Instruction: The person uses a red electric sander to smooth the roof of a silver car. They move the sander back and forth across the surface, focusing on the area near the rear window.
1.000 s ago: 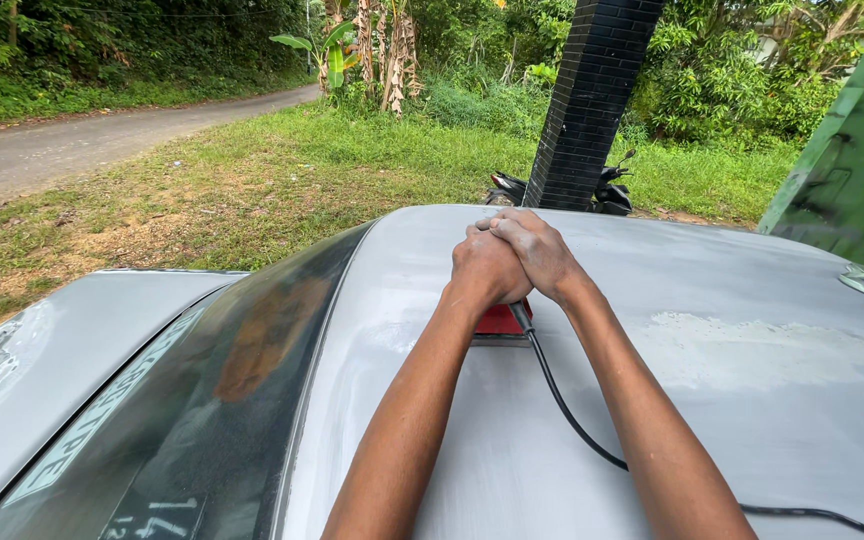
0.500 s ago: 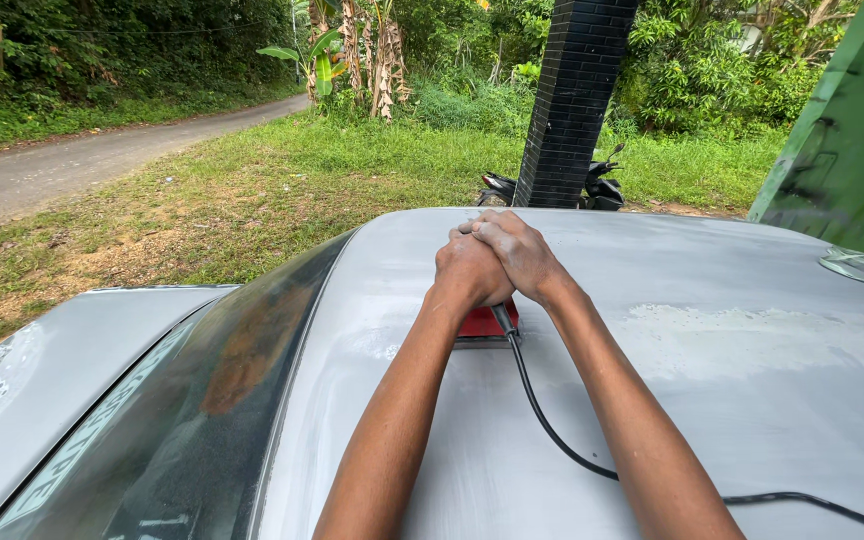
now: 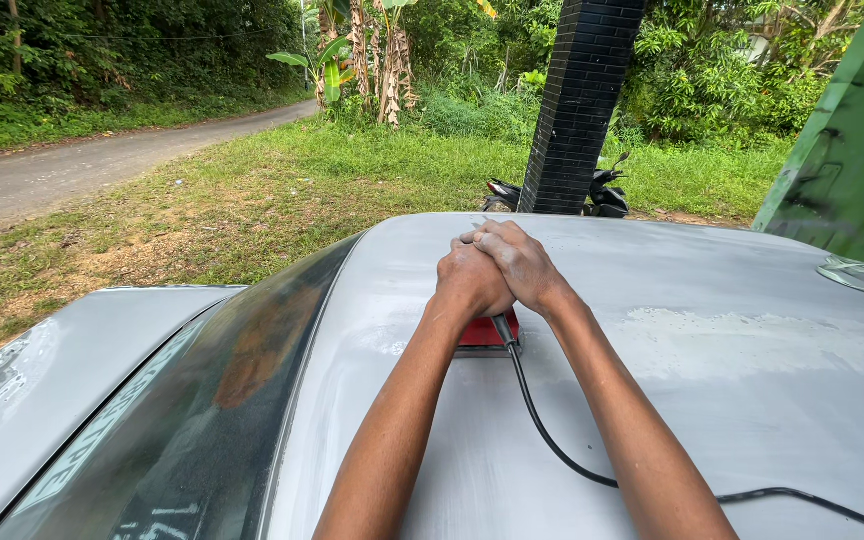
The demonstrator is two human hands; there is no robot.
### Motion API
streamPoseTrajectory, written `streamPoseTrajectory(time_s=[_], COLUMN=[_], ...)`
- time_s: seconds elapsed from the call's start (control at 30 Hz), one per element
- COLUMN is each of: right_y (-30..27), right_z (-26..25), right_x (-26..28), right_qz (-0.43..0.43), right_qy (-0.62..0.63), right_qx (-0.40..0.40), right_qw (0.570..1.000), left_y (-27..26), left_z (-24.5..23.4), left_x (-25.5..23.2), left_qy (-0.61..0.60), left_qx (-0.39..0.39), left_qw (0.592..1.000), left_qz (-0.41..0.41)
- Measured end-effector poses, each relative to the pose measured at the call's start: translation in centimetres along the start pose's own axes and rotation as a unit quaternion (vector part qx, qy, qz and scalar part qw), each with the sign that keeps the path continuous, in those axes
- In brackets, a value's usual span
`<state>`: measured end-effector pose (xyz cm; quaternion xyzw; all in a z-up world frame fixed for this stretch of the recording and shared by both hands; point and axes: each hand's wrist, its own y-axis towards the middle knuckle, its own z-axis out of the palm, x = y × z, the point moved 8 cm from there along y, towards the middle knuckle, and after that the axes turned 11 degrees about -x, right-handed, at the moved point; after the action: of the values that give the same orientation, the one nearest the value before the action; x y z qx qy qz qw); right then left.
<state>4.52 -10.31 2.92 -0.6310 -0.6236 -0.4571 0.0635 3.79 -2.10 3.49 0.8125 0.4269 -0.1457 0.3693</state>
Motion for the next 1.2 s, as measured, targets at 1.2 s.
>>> streamPoseTrajectory(time_s=[1.2], right_y=[-12.7], right_z=[-3.2], right_x=[8.1], right_qz=[0.026], right_qy=[-0.006], right_qx=[0.017], right_qw=[1.0], left_y=[-9.3], left_z=[-0.3], left_x=[-2.3], left_qy=[0.051], left_qx=[0.001], left_qw=[0.998], left_qz=[0.035])
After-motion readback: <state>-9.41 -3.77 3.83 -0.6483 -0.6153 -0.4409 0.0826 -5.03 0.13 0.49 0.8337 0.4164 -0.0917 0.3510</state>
